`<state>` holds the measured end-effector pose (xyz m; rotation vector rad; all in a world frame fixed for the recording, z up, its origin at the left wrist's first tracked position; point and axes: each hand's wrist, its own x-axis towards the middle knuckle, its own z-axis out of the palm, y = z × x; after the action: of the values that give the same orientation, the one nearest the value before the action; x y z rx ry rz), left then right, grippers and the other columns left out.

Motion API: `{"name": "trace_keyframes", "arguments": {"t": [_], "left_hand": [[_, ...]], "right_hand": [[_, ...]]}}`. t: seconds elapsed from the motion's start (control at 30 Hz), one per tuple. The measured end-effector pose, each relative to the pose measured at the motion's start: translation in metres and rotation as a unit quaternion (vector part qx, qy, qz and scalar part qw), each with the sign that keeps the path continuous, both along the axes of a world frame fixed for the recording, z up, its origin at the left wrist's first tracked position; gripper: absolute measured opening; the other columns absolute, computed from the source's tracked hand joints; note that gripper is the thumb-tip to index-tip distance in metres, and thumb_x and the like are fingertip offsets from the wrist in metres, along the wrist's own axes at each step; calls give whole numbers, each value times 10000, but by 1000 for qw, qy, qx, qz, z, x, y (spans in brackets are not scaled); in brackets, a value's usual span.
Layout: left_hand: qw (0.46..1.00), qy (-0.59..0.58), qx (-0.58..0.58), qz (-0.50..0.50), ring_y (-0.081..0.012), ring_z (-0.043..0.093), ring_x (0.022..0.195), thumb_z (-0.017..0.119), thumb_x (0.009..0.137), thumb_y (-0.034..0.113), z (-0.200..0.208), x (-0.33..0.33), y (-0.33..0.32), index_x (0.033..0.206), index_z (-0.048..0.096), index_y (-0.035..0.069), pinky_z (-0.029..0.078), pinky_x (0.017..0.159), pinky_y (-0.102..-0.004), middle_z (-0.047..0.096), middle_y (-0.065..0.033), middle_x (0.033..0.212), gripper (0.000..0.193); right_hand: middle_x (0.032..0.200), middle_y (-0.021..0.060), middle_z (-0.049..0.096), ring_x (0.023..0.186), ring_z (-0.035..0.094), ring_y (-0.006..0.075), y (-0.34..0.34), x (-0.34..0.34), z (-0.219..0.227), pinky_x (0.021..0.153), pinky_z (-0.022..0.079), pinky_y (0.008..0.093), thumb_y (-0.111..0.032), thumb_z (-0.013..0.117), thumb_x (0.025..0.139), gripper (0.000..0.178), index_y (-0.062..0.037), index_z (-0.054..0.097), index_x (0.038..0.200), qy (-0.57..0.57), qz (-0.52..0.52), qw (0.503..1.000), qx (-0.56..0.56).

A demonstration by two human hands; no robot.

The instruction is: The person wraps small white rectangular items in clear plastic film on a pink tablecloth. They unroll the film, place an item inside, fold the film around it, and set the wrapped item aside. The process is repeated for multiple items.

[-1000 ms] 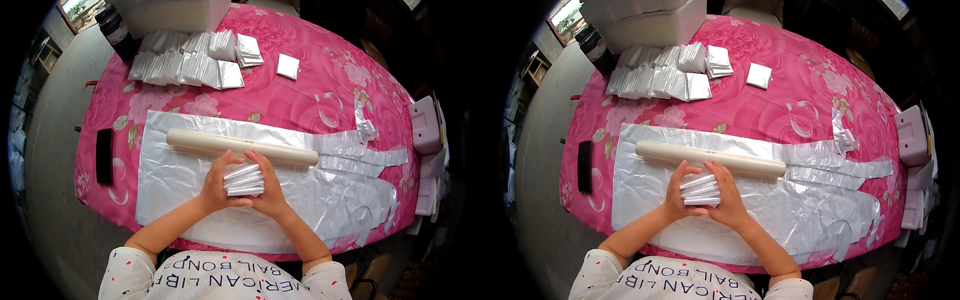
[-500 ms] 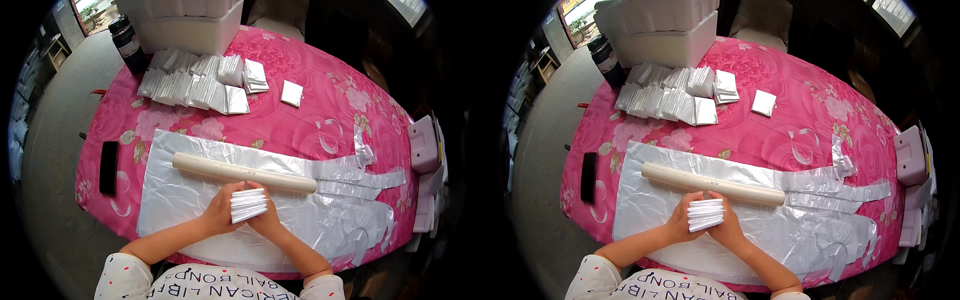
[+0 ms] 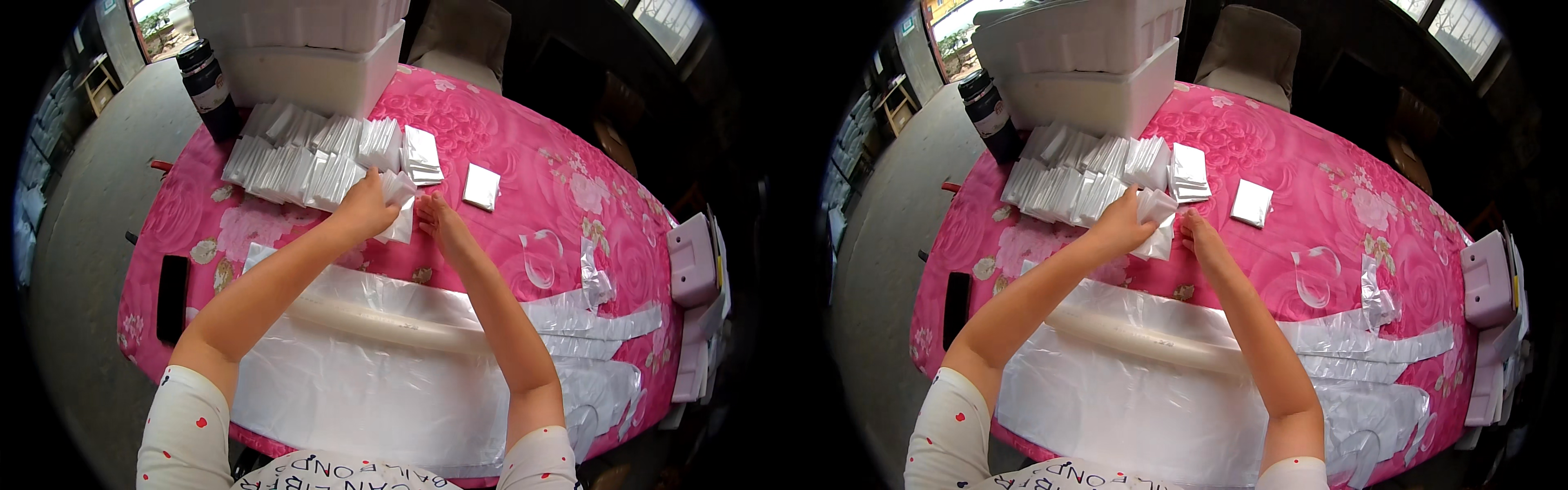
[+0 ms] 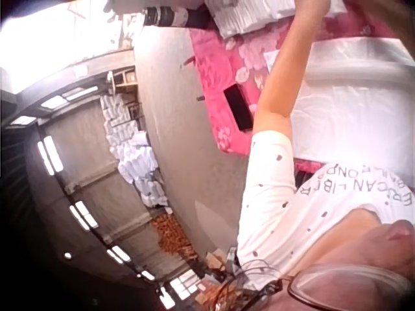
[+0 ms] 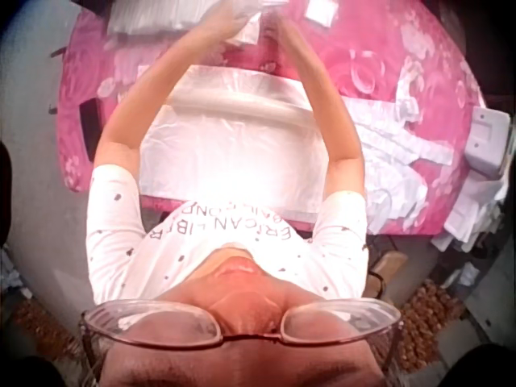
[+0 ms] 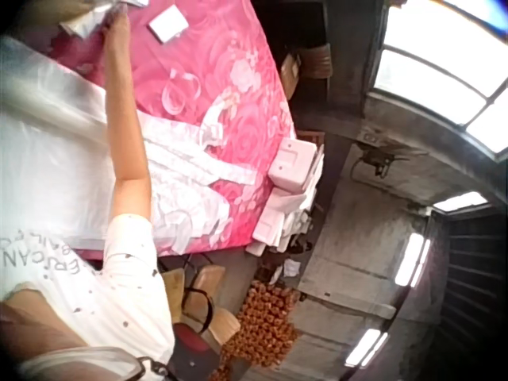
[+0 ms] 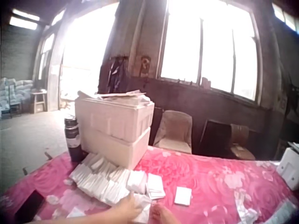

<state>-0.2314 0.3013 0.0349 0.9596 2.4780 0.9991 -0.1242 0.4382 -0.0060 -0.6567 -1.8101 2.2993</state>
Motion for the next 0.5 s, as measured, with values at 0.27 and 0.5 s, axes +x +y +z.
{"name": "trace_keyframes", "arguments": {"t": [0.27, 0.5], "left_hand": [[989, 125, 72, 18, -446, 237, 1308, 625, 797, 125, -20, -9, -6, 1342, 213, -112, 268, 1074, -399, 173, -320, 1415, 723], [812, 551, 101, -162, -354, 349, 1276, 598, 786, 147, -28, -15, -17, 1250, 468, -13, 277, 1062, -452, 365, -219, 1362, 508]], "right_hand": [[1281, 91, 477, 1165, 460, 186, -37, -46, 4, 1021, 321, 317, -466, 272, 975, 567, -5, 447, 1256, -9, 42, 988, -147], [1044, 52, 591, 1029, 538, 156, -55, -54, 14, 918, 420, 309, -366, 339, 979, 396, -44, 520, 1120, 135, -8, 969, -206]]}}
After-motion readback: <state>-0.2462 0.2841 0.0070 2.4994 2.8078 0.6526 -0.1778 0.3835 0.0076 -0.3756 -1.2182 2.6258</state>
